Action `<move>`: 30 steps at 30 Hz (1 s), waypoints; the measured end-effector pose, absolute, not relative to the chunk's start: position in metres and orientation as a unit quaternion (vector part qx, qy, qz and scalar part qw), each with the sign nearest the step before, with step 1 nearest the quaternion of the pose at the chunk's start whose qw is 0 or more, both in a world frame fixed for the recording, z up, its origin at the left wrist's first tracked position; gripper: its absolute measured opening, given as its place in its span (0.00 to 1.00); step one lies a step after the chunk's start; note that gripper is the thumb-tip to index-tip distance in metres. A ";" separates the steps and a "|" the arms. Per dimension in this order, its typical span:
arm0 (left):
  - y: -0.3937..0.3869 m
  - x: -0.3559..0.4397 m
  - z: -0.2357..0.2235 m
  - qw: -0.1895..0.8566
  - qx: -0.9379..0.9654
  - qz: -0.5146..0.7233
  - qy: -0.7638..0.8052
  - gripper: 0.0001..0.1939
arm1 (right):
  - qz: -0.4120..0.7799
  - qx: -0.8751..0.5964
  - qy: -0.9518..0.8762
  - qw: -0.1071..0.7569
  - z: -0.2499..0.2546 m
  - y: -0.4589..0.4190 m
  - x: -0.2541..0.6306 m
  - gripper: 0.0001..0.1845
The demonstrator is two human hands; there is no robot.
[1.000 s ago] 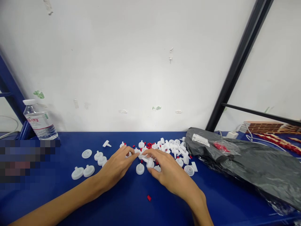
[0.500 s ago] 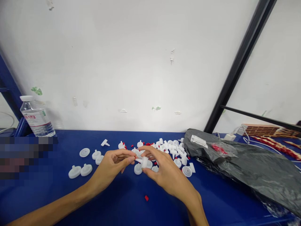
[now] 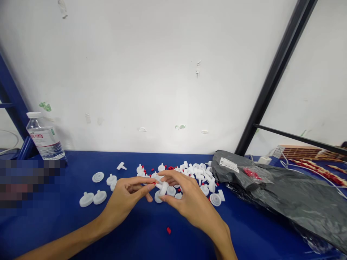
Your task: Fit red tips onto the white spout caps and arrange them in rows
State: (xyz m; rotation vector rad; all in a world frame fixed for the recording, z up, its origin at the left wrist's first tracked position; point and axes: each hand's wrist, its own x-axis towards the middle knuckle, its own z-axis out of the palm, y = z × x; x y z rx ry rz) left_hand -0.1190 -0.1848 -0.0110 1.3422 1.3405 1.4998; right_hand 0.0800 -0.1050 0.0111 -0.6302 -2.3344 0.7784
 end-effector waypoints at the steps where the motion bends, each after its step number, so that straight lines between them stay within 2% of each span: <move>1: -0.185 -0.119 -0.013 0.351 0.519 0.583 0.518 0.13 | 0.294 -0.235 -0.876 0.301 0.012 -0.106 0.079 0.28; 10: -0.189 -0.119 -0.011 0.344 0.518 0.590 0.516 0.19 | 0.305 -0.208 -0.866 0.338 0.010 -0.108 0.074 0.27; 15: -0.186 -0.125 -0.007 0.445 0.513 0.550 0.486 0.24 | 0.329 -0.200 -0.855 0.347 0.012 -0.108 0.075 0.22; 20: -0.187 -0.128 -0.006 0.553 0.463 0.555 0.415 0.27 | 0.256 -0.197 -0.881 0.346 0.020 -0.113 0.076 0.20; 24: -0.188 -0.127 -0.005 0.636 0.469 0.517 0.329 0.21 | 0.238 -0.179 -0.887 0.354 0.022 -0.116 0.074 0.20; 30: -0.187 -0.129 -0.006 0.643 0.481 0.515 0.300 0.17 | 0.252 -0.165 -0.886 0.353 0.020 -0.120 0.069 0.24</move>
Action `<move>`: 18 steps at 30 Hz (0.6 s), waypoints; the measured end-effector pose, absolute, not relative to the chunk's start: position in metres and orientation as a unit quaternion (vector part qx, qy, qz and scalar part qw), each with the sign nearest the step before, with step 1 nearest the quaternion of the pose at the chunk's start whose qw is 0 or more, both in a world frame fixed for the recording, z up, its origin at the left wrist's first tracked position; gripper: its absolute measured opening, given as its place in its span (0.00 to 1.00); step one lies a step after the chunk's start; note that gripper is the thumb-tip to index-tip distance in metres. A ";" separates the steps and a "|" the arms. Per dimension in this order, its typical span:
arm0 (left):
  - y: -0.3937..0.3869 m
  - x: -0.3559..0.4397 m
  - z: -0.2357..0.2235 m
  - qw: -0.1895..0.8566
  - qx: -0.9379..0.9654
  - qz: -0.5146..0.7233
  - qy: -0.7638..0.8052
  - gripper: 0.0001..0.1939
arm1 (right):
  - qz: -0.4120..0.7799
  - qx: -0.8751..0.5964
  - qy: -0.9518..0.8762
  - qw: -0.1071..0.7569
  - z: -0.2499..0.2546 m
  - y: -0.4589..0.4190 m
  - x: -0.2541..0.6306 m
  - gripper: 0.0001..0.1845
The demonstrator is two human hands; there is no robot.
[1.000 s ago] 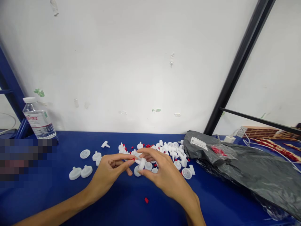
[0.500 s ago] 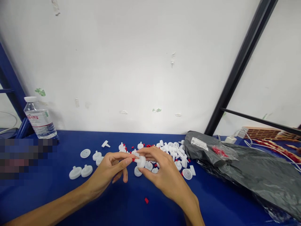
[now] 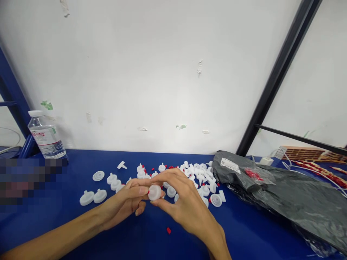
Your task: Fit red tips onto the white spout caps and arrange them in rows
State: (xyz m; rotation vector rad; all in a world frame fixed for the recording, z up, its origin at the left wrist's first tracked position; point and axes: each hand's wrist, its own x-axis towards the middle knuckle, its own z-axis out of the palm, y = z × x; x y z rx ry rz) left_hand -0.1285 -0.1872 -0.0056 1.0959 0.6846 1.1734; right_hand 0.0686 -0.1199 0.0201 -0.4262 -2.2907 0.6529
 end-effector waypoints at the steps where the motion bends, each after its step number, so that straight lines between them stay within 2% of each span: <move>1: -0.187 -0.129 -0.005 0.640 0.483 0.515 0.303 0.17 | 0.254 -0.163 -0.886 0.353 0.020 -0.120 0.068 0.24; 8: -0.191 -0.129 -0.002 0.617 0.500 0.516 0.321 0.23 | 0.278 -0.152 -0.879 0.356 0.022 -0.123 0.070 0.23; 14: -0.187 -0.130 -0.002 0.623 0.488 0.517 0.327 0.20 | 0.255 -0.174 -0.882 0.356 0.021 -0.123 0.069 0.20; 18: -0.185 -0.131 -0.003 0.615 0.479 0.519 0.351 0.26 | 0.232 -0.212 -0.878 0.361 0.018 -0.120 0.068 0.23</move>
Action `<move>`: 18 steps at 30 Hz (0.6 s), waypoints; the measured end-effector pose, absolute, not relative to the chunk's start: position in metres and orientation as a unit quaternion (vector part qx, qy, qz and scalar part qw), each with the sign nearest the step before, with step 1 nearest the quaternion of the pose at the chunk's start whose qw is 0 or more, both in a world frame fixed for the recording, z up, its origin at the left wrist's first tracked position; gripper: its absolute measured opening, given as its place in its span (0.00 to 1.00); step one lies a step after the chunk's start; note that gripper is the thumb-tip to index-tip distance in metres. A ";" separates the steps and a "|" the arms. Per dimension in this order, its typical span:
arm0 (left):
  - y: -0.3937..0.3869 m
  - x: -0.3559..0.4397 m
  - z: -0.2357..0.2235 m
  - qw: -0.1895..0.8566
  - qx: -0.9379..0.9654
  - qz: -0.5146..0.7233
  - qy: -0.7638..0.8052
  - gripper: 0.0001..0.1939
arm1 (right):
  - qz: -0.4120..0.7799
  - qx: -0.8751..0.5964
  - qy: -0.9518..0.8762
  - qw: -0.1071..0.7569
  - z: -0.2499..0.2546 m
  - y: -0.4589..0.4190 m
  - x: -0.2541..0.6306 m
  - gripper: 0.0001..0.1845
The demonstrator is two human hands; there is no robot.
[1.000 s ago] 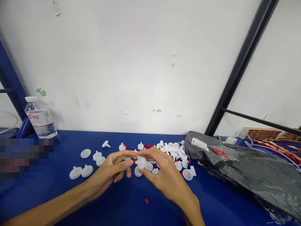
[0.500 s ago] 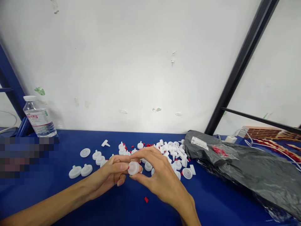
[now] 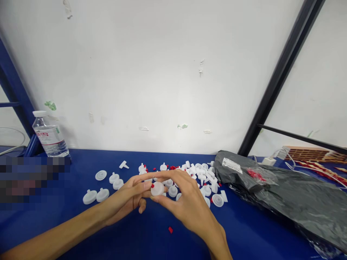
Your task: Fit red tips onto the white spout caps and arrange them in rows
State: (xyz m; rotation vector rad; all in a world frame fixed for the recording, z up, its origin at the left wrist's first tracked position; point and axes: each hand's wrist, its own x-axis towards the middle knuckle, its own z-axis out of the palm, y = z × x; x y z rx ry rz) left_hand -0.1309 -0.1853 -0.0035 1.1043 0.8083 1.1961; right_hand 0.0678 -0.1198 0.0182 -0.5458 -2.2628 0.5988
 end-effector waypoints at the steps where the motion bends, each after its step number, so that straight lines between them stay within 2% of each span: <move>1: -0.185 -0.131 -0.004 0.600 0.484 0.523 0.364 0.27 | 0.228 -0.221 -0.875 0.365 0.017 -0.119 0.067 0.23; 5: -0.184 -0.131 -0.002 0.505 0.517 0.549 0.419 0.28 | 0.223 -0.254 -0.861 0.381 0.015 -0.116 0.067 0.23; 9: -0.183 -0.131 -0.002 0.427 0.561 0.550 0.448 0.22 | 0.224 -0.269 -0.863 0.364 0.014 -0.116 0.067 0.24; 14: -0.180 -0.132 -0.006 0.411 0.560 0.562 0.450 0.17 | 0.226 -0.264 -0.870 0.348 0.014 -0.118 0.067 0.26; 18: -0.180 -0.131 -0.011 0.406 0.560 0.562 0.454 0.16 | 0.251 -0.261 -0.869 0.336 0.013 -0.119 0.066 0.27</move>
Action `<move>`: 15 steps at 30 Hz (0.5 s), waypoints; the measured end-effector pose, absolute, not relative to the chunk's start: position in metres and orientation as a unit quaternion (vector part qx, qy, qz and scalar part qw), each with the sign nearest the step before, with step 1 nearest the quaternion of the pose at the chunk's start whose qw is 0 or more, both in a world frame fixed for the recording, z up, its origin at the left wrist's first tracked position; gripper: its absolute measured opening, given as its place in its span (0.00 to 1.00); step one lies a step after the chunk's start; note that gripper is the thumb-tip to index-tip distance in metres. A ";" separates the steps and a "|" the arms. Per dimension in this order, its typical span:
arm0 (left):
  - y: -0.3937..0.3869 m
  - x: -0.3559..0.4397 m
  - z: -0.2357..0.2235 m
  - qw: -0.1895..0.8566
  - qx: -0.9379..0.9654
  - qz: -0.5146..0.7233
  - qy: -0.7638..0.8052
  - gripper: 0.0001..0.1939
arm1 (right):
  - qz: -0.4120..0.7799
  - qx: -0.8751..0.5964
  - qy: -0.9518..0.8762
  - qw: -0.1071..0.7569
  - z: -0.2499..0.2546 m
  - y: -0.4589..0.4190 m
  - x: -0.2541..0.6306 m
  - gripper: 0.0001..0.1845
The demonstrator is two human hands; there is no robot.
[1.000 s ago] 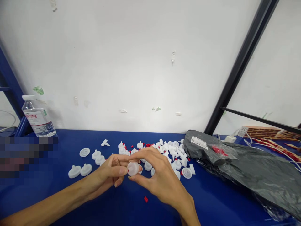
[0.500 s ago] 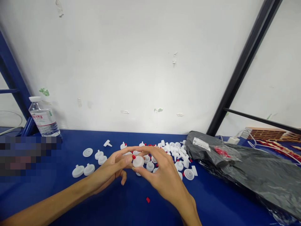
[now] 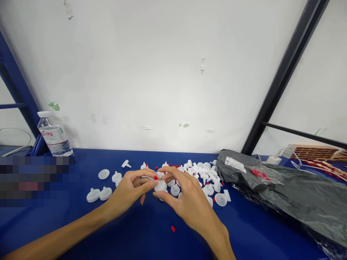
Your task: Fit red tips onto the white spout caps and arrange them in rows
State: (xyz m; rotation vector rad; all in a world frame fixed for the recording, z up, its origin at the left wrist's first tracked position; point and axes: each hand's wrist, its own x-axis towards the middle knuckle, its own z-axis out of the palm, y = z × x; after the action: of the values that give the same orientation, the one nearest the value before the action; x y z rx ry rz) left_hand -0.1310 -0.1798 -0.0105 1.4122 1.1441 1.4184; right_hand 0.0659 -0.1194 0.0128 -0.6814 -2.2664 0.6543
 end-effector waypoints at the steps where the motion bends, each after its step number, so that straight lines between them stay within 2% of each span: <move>1: -0.180 -0.131 -0.010 0.402 0.558 0.560 0.462 0.17 | 0.258 -0.262 -0.868 0.335 0.013 -0.119 0.066 0.28; 4: -0.178 -0.137 -0.002 0.384 0.555 0.545 0.497 0.19 | 0.265 -0.273 -0.858 0.344 0.014 -0.117 0.066 0.27; 7: -0.173 -0.159 0.019 0.314 0.553 0.546 0.546 0.21 | 0.261 -0.288 -0.845 0.367 0.015 -0.115 0.067 0.21; 11: -0.163 -0.221 0.044 0.102 0.566 0.515 0.636 0.19 | 0.245 -0.296 -0.841 0.380 0.016 -0.114 0.068 0.17; 13: -0.158 -0.259 0.044 -0.049 0.590 0.431 0.681 0.15 | 0.238 -0.297 -0.846 0.374 0.016 -0.115 0.067 0.16; 15: -0.153 -0.295 0.035 -0.125 0.578 0.343 0.730 0.16 | 0.230 -0.296 -0.851 0.367 0.016 -0.115 0.067 0.15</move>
State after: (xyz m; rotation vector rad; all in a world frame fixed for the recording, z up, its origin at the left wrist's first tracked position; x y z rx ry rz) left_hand -0.2950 -0.1530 0.0352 1.9752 2.4962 1.1719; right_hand 0.0672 -0.1155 0.0162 -0.7614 -2.1879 0.5921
